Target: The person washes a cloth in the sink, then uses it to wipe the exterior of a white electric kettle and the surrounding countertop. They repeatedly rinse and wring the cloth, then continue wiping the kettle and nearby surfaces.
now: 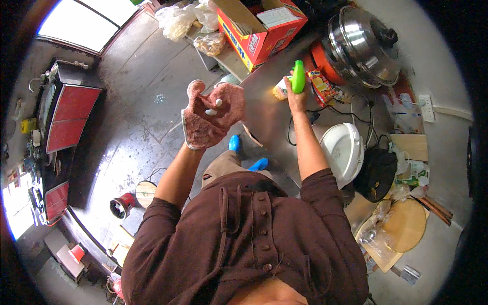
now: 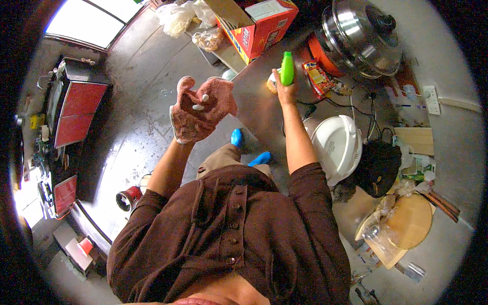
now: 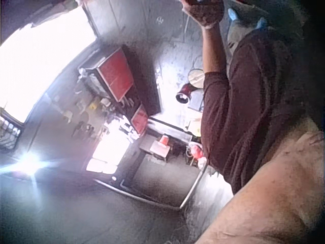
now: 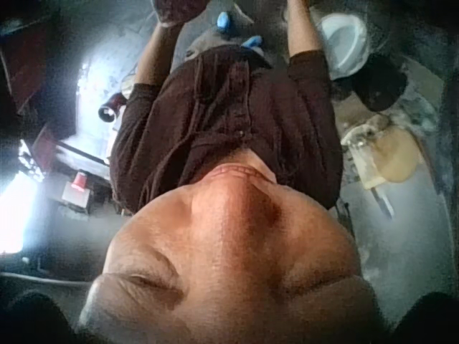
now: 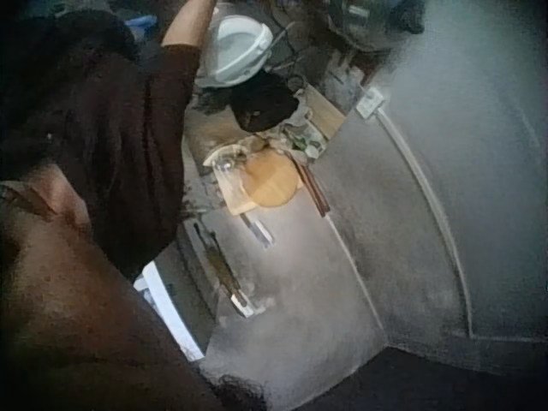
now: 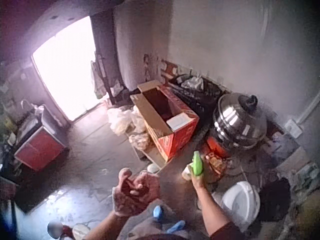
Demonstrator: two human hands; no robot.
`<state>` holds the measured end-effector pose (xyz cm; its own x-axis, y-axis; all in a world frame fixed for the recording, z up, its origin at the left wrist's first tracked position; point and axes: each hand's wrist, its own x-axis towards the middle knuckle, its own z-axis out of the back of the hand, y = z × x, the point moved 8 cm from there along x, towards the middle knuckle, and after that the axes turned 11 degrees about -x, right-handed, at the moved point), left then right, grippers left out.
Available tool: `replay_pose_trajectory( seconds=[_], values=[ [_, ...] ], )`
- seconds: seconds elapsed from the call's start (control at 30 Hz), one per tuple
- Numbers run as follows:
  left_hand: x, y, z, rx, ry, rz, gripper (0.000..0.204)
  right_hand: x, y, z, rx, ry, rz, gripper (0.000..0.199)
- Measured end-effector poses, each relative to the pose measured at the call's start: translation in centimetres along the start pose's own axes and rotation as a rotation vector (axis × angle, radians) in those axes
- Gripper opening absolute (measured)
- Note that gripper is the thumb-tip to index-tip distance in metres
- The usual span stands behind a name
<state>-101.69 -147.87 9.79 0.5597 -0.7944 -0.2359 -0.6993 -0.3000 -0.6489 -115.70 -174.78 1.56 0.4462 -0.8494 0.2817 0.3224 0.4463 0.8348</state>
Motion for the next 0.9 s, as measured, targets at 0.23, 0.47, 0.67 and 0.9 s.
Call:
replay_pose_trajectory(
  seconds=[0.23, 0.47, 0.67, 0.9],
  values=[
    [-1.1, 1.6, -1.9, 0.368, -0.035, -0.024, 0.044, -5.5, 0.0, 1.9, -0.317, -0.024, 0.026, 0.057],
    [-3.2, 7.9, -13.4, 1.058, 0.391, -0.411, 0.034, -17.6, 6.9, 14.0, -0.112, 0.378, -0.076, 0.014],
    [-7.5, 13.8, -28.1, 1.652, 0.781, -0.790, 0.030, -16.6, 2.0, 34.1, -0.443, -0.281, -0.051, 0.023],
    [-3.5, 24.3, -26.1, 0.839, 0.361, -0.231, 0.034, -14.8, -8.2, 34.6, -0.589, -0.217, 0.236, 0.047]
  ],
)
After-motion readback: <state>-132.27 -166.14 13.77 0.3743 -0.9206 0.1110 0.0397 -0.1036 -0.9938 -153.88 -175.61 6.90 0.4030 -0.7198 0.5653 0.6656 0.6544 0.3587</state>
